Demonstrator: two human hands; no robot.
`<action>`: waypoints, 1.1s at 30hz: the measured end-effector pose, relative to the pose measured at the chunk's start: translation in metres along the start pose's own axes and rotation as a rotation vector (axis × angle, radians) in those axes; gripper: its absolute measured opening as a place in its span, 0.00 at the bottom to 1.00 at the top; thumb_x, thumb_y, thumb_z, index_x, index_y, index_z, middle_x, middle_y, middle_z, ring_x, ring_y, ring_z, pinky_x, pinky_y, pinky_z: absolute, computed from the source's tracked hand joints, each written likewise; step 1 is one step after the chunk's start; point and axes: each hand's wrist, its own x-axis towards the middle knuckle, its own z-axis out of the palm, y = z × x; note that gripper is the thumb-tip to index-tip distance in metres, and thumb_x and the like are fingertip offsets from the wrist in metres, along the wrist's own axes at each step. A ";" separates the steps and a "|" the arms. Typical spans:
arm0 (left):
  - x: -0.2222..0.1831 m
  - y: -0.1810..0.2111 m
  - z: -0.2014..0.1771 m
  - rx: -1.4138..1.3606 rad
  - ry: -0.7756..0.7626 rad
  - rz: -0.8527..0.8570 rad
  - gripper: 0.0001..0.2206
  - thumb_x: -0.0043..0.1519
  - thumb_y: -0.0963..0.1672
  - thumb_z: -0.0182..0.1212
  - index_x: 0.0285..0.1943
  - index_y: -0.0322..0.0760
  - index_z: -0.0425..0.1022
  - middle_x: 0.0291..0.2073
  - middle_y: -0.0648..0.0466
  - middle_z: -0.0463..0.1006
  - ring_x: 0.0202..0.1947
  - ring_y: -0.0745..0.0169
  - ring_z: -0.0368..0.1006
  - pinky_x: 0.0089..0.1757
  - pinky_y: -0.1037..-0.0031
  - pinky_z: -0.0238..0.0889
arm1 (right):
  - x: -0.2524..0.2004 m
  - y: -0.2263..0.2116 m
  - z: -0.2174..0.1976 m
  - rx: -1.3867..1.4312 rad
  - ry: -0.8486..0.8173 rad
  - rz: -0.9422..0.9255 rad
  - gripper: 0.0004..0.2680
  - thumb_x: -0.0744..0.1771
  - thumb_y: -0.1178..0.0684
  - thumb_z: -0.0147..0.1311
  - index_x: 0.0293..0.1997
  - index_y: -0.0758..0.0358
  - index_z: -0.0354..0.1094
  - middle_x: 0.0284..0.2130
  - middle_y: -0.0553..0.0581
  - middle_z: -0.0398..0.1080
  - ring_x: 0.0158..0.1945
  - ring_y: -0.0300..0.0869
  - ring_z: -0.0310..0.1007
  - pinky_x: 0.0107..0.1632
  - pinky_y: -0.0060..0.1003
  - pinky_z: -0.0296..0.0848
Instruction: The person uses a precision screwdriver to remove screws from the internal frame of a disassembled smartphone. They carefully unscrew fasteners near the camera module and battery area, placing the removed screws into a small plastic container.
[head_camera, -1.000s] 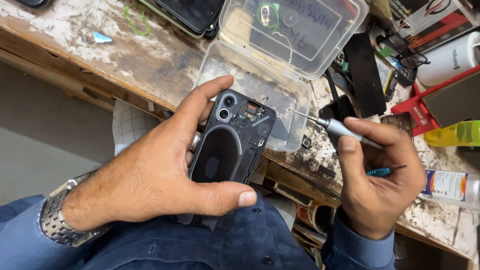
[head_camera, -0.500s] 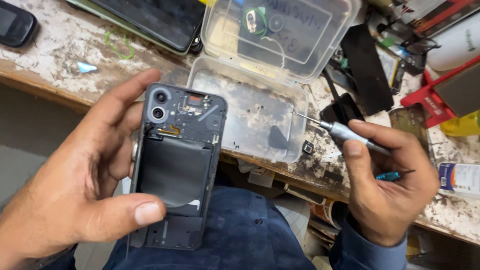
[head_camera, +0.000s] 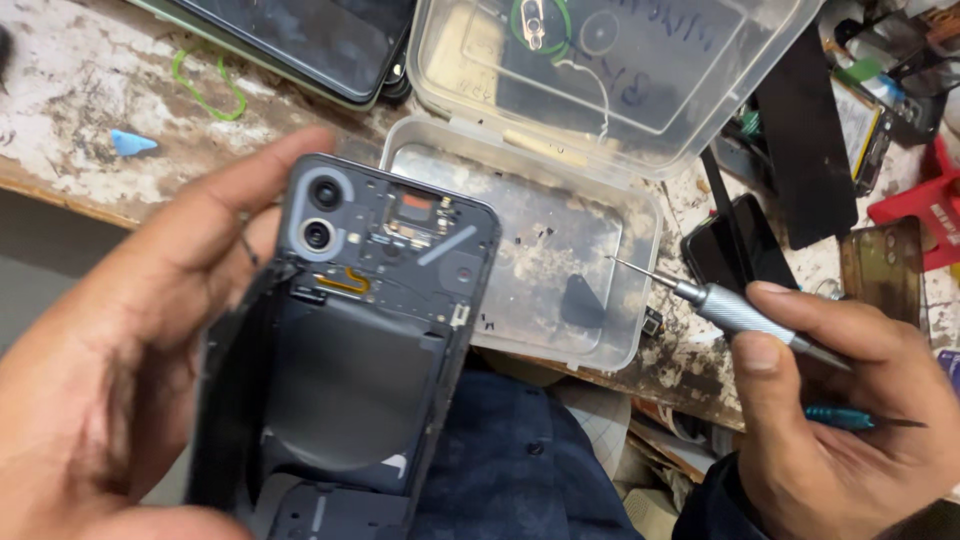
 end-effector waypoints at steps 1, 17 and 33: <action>0.001 -0.001 0.001 0.021 -0.010 0.016 0.58 0.44 0.49 0.80 0.82 0.24 0.46 0.73 0.37 0.63 0.76 0.45 0.51 0.73 0.57 0.37 | 0.003 -0.002 0.000 -0.029 -0.015 0.009 0.06 0.72 0.63 0.61 0.54 0.72 0.70 0.42 0.60 0.76 0.41 0.33 0.78 0.45 0.20 0.74; 0.020 0.001 0.043 -0.657 -0.356 -0.351 0.55 0.51 0.51 0.80 0.81 0.25 0.44 0.67 0.31 0.67 0.65 0.42 0.71 0.60 0.59 0.69 | 0.000 -0.022 0.016 -0.040 0.004 -0.072 0.08 0.67 0.61 0.63 0.49 0.68 0.72 0.42 0.60 0.77 0.33 0.29 0.72 0.31 0.20 0.64; 0.009 -0.007 0.040 -0.302 -0.253 -0.184 0.53 0.53 0.51 0.78 0.82 0.29 0.44 0.71 0.39 0.61 0.67 0.47 0.65 0.57 0.60 0.66 | -0.004 0.000 0.005 0.099 0.127 -0.072 0.07 0.72 0.61 0.61 0.55 0.70 0.70 0.40 0.56 0.76 0.38 0.29 0.76 0.41 0.18 0.70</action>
